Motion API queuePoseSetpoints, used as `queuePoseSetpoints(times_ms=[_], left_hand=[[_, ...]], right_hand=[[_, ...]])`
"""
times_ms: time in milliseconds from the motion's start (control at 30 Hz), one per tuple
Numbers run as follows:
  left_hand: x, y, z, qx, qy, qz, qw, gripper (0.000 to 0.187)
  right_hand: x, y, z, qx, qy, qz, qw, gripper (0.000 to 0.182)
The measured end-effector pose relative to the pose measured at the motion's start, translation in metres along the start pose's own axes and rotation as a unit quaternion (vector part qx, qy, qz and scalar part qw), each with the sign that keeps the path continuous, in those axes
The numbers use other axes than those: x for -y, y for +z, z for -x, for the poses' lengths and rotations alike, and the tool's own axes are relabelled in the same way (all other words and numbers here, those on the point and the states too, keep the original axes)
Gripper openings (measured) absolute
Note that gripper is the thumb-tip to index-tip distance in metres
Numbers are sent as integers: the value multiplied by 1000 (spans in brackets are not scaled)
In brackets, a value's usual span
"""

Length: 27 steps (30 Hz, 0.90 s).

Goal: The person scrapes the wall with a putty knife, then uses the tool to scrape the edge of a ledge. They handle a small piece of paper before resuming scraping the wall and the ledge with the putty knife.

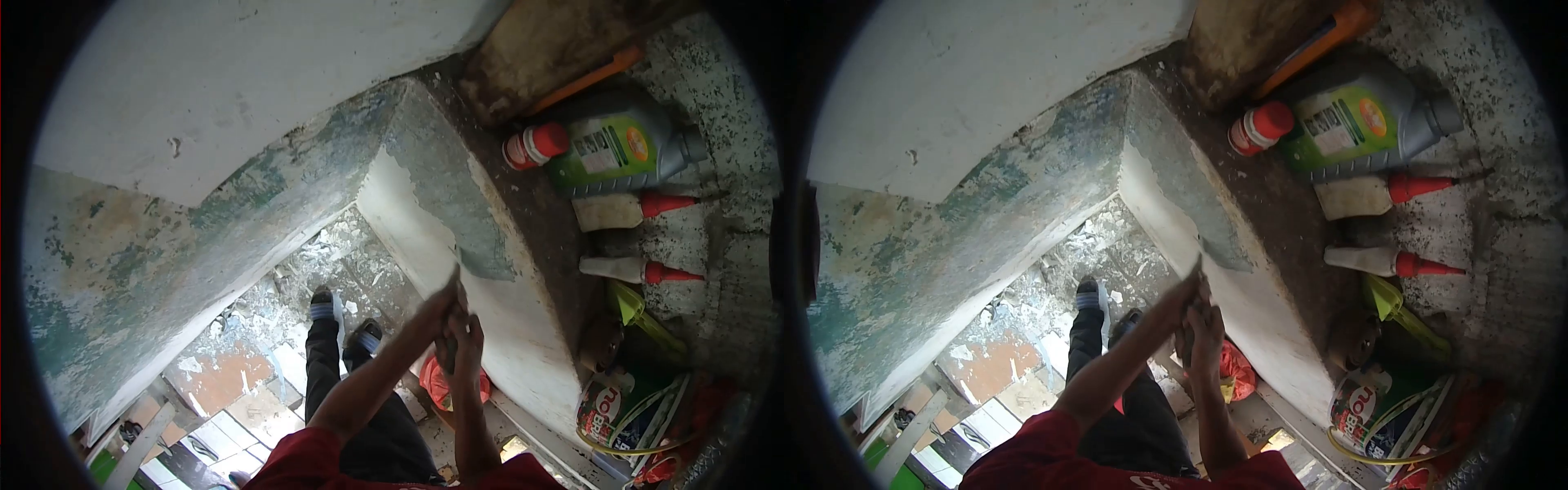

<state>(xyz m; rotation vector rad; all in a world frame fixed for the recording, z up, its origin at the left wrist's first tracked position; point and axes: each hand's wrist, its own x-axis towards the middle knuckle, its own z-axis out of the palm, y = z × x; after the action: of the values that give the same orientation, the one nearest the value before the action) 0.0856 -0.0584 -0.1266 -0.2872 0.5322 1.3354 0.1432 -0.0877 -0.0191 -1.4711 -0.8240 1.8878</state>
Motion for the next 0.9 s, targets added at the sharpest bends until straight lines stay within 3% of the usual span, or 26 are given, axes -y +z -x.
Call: queuePoseSetpoints(times_ms=[100,200,233,333,367,467,533,600,700,800,833,900], left_hand=[[-34,7,3,-52,-49,25,997,50],[-6,13,15,-30,-52,-48,997,51],[-3,24,11,-75,-147,58,985,53],[-16,-3,-5,-22,-22,-13,999,52],[-34,2,-1,-47,-42,35,997,49],[-25,-10,-4,-28,-50,20,998,48],[-7,7,6,-55,-101,24,993,48],[-11,4,2,-17,-64,25,997,50],[-26,-8,0,-85,-65,-12,994,51],[-15,6,10,-65,-78,-45,994,51],[-7,8,6,-98,-97,-30,990,50],[-18,12,4,-75,-33,-2,997,50]], right_hand=[[8,22,-8,23,44,-1,999,15],[-17,-11,-2,-33,-22,1,999,15],[-9,-15,5,20,-31,-13,999,15],[-1,2,-17,13,42,-20,999,11],[-1,11,-24,22,53,8,998,15],[-16,10,-14,-3,29,5,1000,15],[-19,-1,-10,-11,10,6,1000,15],[-12,-3,-6,14,11,-16,1000,15],[-20,3,-15,14,29,7,999,16],[-21,-9,-9,26,22,-20,999,16],[-20,-15,-7,36,13,-17,999,16],[-13,-9,-12,35,13,-13,999,15]])
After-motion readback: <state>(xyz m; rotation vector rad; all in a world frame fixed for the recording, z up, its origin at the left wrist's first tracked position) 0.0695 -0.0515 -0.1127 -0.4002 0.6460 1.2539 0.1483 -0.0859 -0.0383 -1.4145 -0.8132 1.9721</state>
